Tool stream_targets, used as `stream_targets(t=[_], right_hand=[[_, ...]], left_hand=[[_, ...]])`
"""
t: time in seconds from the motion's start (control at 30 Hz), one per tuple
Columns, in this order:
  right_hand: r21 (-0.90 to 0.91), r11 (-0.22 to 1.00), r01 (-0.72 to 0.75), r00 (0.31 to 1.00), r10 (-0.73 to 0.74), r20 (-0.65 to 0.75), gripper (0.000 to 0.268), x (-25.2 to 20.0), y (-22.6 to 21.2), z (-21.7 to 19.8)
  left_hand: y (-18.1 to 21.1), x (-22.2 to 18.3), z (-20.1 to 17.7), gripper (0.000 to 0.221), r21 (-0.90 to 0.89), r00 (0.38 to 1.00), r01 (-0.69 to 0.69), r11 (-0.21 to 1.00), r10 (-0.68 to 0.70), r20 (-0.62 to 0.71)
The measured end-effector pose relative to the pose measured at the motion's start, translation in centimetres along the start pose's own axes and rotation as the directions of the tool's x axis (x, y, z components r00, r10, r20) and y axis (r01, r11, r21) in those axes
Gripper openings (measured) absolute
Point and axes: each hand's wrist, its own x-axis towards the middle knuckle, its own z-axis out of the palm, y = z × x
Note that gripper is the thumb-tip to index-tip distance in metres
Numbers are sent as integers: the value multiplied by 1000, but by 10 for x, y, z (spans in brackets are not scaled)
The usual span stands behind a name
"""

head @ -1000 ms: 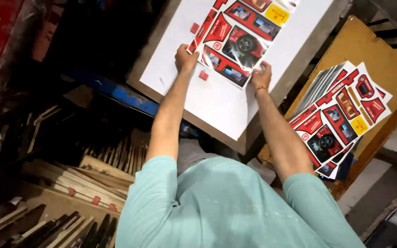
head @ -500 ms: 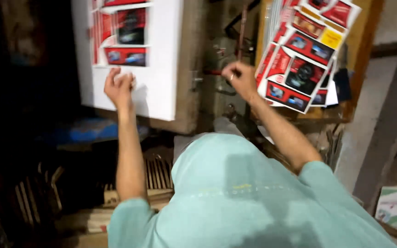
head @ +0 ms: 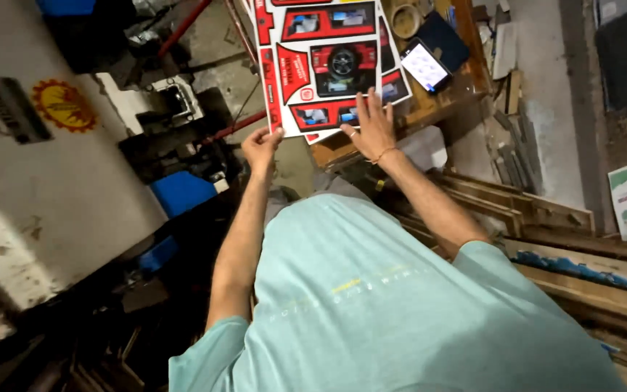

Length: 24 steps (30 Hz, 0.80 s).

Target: Handling, inspecting, and organizing printed template sheets in a manufacturing or workshop setting.

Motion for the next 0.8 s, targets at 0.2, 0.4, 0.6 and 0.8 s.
stream_targets(t=[0.2,0.4,0.6,0.8], right_hand=[[21,997,81,991,-82,101,87,-8,14,-3],[333,941,59,980,-118,162,69,4,48,-17],[538,777,-326,941,210,266,68,31,93,0],[706,-272,-654,757,-221,615,64,70,-38,-40]], left_hand=[[36,-24,14,26,154,995,-68,986,79,-63],[81,-43,72,27,-492,994,110,864,-106,36],[133,-36,99,22,-53,916,-400,915,400,-22],[241,-85,-21,27,-249,855,-475,844,510,96]])
